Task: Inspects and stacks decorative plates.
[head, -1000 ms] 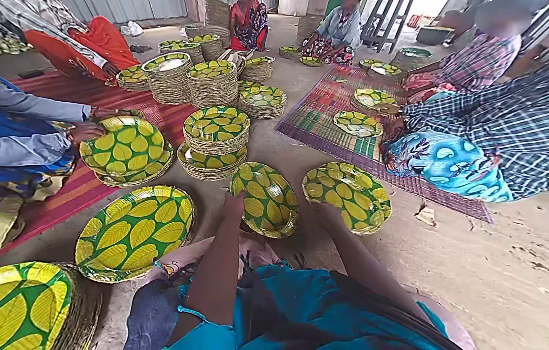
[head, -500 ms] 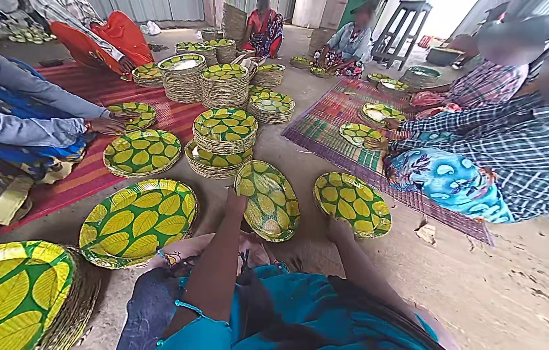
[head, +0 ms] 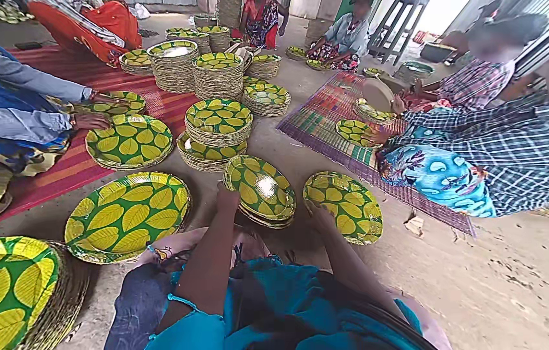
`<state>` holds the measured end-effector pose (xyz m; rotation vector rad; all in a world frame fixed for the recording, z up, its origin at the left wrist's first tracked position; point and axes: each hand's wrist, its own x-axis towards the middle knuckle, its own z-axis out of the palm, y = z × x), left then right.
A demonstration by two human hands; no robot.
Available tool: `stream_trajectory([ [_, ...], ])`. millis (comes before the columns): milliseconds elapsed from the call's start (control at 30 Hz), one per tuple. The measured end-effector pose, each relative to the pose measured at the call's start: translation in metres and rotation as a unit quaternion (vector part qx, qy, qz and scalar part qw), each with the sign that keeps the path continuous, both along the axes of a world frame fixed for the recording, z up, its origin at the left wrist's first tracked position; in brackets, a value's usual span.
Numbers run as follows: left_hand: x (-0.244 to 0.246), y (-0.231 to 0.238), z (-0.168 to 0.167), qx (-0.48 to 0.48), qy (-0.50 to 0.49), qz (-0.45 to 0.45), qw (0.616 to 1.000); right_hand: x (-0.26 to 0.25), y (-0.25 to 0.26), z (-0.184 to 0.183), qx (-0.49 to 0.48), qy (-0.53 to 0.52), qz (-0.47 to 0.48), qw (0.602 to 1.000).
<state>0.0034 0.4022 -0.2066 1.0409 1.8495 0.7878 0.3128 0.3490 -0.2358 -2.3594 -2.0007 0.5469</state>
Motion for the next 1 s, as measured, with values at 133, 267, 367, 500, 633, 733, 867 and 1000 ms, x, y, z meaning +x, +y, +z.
stream_trajectory([
  [133, 0.001, -0.006, 0.014, -0.003, 0.018, -0.004, 1.0, 0.02, -0.011, -0.016, -0.03, -0.107, -0.147, 0.983],
  [267, 0.001, -0.007, 0.012, 0.008, -0.01, 0.016, 1.0, -0.007, -0.002, 0.001, 0.018, -0.067, -0.047, 0.996],
  [367, 0.0, -0.001, 0.002, 0.027, -0.045, 0.03, 0.998, -0.03, 0.002, -0.003, 0.014, 0.121, 0.188, 0.975],
  [500, -0.004, -0.006, 0.006, -0.005, 0.023, -0.007, 1.0, -0.035, 0.003, -0.016, 0.036, 0.146, 0.205, 0.967],
  [633, 0.0, -0.009, 0.015, -0.016, 0.054, -0.022, 0.998, -0.01, -0.006, -0.025, -0.021, -0.064, -0.067, 0.995],
  [733, 0.0, -0.009, 0.014, -0.004, 0.041, -0.016, 0.999, 0.002, -0.008, -0.022, -0.076, -0.095, -0.14, 0.983],
  [867, 0.002, -0.008, 0.014, -0.017, 0.035, -0.01, 0.999, -0.013, -0.006, -0.006, -0.007, -0.067, -0.094, 0.993],
  [1000, -0.001, -0.005, 0.005, 0.023, -0.017, 0.012, 1.0, -0.027, -0.002, -0.004, 0.032, 0.1, 0.149, 0.983],
])
